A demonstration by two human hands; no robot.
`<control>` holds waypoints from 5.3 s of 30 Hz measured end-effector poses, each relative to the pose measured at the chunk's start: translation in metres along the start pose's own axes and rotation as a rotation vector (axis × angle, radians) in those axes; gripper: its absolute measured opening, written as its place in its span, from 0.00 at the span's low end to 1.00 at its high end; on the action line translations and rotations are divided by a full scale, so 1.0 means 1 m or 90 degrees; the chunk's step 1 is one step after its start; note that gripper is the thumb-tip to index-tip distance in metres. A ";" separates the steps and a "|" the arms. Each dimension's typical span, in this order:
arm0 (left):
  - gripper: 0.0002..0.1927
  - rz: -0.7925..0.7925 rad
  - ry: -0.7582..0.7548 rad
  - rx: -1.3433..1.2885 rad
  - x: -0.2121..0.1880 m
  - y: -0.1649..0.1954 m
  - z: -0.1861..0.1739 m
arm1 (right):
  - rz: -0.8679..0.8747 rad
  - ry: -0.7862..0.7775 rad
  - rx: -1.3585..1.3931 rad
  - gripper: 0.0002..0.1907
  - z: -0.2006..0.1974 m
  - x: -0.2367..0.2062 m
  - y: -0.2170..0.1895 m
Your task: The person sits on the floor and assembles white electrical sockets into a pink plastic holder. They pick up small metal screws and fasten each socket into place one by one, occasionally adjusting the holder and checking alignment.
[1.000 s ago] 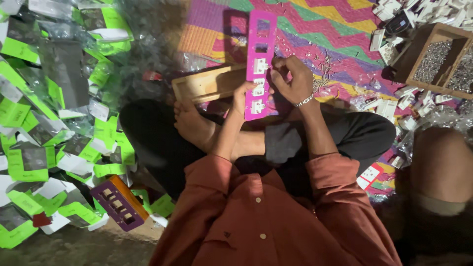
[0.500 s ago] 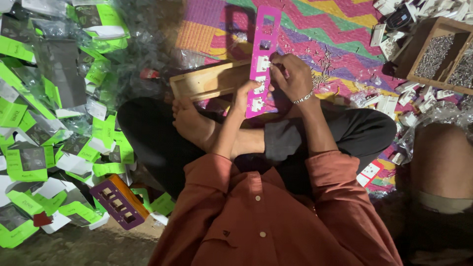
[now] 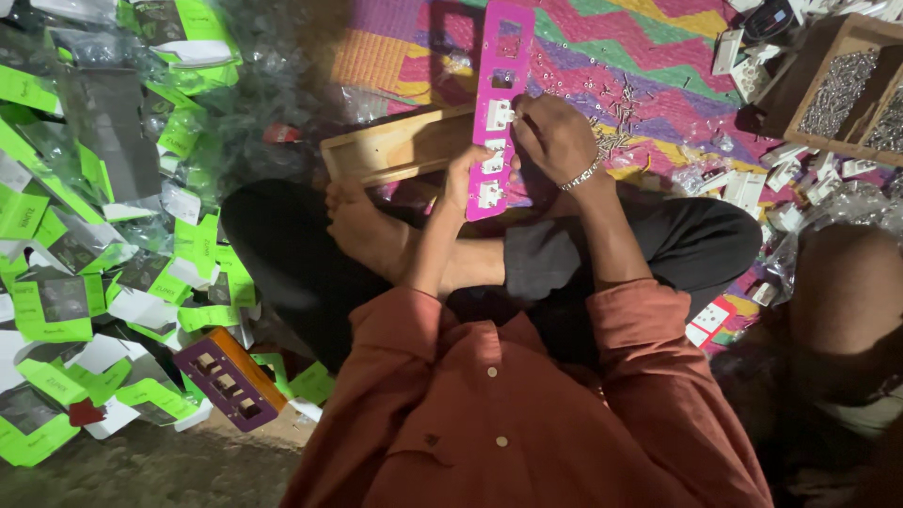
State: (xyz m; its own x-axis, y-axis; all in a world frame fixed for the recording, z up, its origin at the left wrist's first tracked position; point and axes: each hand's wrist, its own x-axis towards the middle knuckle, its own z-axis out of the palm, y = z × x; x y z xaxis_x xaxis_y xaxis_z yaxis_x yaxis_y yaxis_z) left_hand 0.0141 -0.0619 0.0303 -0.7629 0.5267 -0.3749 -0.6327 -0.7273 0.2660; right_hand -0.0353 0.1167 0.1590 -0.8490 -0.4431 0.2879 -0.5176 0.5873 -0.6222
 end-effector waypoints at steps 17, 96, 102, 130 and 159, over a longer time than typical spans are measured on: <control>0.15 0.202 0.129 0.388 -0.014 0.009 0.032 | 0.505 -0.028 0.511 0.22 0.047 -0.017 0.039; 0.28 0.597 0.060 0.898 -0.039 0.017 0.096 | 0.621 0.093 0.930 0.07 0.047 -0.043 0.026; 0.29 0.430 -0.009 0.689 -0.034 0.010 0.082 | 0.619 0.072 0.936 0.08 0.043 -0.040 0.021; 0.30 0.621 0.055 0.862 -0.039 0.016 0.084 | 0.654 0.102 0.926 0.12 0.046 -0.046 0.026; 0.28 0.591 0.030 0.840 -0.036 0.019 0.092 | 0.637 0.068 0.979 0.12 0.046 -0.041 0.033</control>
State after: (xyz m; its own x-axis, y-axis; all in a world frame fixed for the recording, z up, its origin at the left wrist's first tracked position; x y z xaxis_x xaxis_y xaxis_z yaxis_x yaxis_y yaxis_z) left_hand 0.0173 -0.0539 0.1304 -0.9396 0.1118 0.3236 0.3352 0.1087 0.9358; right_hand -0.0124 0.1233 0.0929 -0.7755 -0.2828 -0.5644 0.6184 -0.5201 -0.5891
